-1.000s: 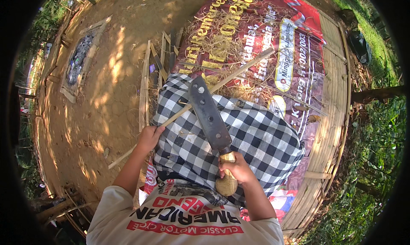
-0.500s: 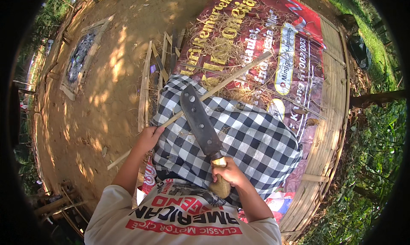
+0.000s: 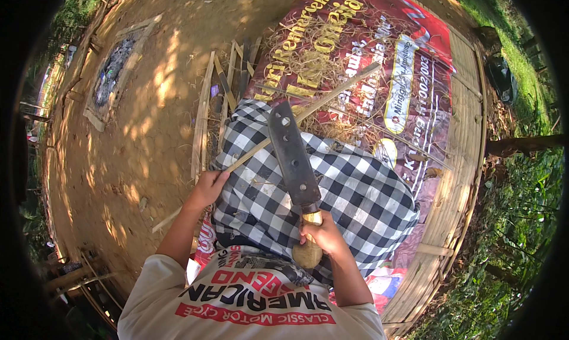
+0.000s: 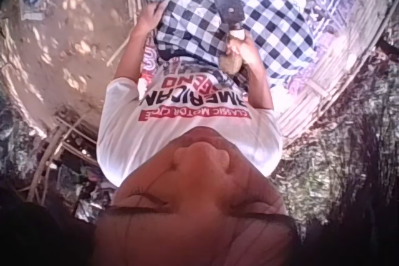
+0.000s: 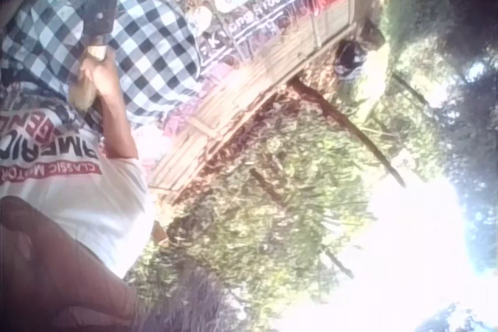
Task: The person shaves a long piece of wood using a large blade, scraping the surface repeatedly to smooth or thin it.
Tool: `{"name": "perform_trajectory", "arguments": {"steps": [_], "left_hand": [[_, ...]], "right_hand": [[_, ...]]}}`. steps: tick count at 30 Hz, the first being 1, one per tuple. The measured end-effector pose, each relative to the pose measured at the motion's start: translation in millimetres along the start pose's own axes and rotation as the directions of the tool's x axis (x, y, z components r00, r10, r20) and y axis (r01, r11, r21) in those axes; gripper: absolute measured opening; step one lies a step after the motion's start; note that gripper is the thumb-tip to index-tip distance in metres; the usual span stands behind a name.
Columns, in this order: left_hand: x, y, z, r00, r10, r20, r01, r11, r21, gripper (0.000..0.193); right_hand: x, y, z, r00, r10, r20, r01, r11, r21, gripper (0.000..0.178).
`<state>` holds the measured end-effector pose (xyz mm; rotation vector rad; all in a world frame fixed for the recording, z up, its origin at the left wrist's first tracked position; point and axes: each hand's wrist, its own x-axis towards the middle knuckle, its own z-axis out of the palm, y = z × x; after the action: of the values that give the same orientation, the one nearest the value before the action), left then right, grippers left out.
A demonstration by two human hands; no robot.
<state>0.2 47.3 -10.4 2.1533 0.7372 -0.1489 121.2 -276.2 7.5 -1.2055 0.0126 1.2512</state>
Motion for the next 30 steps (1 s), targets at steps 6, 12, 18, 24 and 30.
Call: {"name": "perform_trajectory", "arguments": {"steps": [6,12,18,24,30], "left_hand": [[3,5,-8,0.999,-0.003,0.032,0.002,1.0,0.012,0.054],[4,56,-2,0.997,0.075,0.01,-0.075,0.996,0.052,0.048],[0,117,19,0.965,0.244,0.096,-0.248,0.968,0.041,0.043],[-14,142,40,0.899,0.413,0.146,-0.429,0.897,0.106,0.036],[-20,133,55,0.852,0.505,0.139,-0.524,0.826,0.207,0.026]], "right_hand": [[-4,8,1,0.995,0.022,0.096,-0.017,0.999,-0.047,0.015],[-9,-4,9,0.989,-0.115,-0.093,0.116,0.993,0.011,0.014],[1,-37,13,0.822,-0.45,-0.348,0.469,0.882,-0.034,0.018],[0,-66,13,0.663,-0.568,-0.487,0.632,0.774,-0.042,0.028],[14,-59,15,0.617,-0.552,-0.561,0.709,0.699,0.094,0.029]]}}
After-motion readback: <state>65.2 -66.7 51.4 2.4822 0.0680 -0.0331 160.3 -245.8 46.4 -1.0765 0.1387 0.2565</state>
